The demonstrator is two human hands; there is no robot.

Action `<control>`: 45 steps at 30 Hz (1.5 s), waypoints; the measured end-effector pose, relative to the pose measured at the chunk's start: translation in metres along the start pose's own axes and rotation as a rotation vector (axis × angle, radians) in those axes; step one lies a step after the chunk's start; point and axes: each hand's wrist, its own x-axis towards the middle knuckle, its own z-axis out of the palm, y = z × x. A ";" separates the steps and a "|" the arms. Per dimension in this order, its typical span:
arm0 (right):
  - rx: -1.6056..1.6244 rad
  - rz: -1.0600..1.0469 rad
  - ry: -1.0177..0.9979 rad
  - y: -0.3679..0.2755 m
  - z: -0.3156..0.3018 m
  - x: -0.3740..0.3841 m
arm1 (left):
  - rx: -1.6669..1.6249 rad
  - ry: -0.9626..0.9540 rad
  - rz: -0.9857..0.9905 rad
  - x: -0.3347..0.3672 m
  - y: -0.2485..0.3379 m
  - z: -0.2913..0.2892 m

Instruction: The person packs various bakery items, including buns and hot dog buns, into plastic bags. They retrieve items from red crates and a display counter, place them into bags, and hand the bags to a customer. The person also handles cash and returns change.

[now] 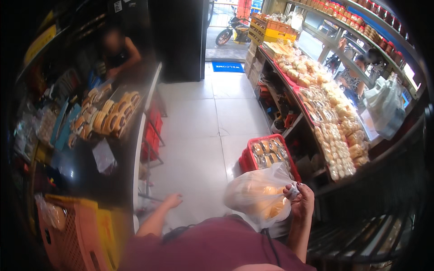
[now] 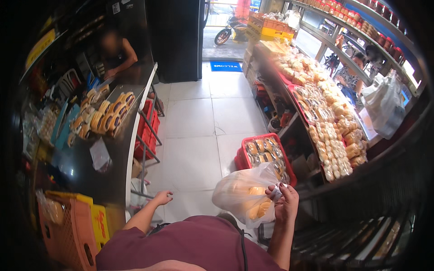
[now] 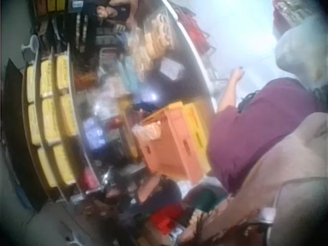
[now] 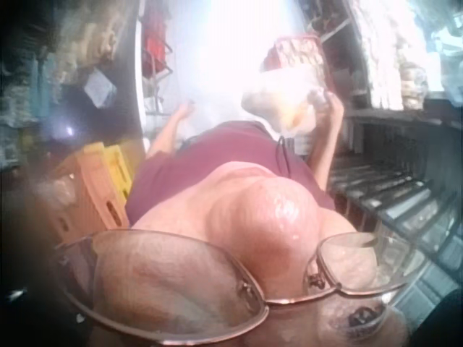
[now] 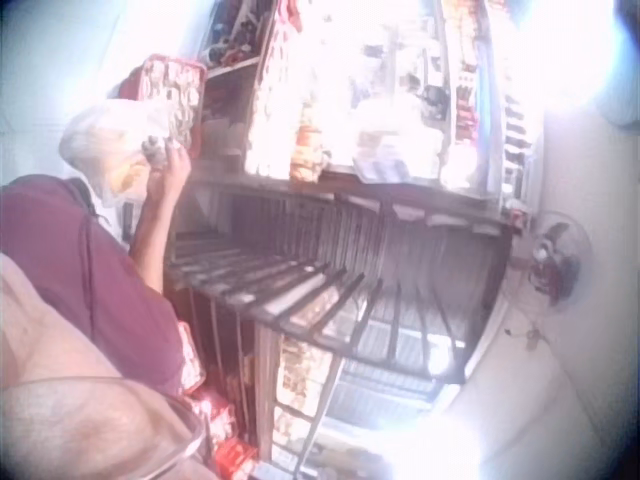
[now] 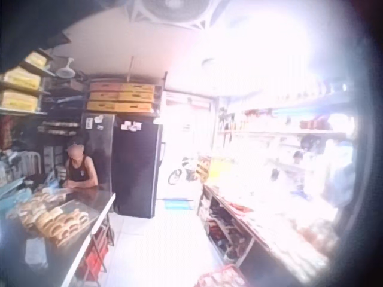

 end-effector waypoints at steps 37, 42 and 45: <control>-0.664 -1.094 0.203 -0.501 0.230 0.705 | -0.553 -0.212 1.170 0.868 0.829 -0.428; -0.635 -1.116 0.289 -0.545 0.188 0.764 | -0.724 -0.088 1.653 0.792 1.068 -0.420; -0.706 -1.036 0.377 -0.564 0.170 0.798 | -0.696 0.075 1.656 0.773 1.169 -0.418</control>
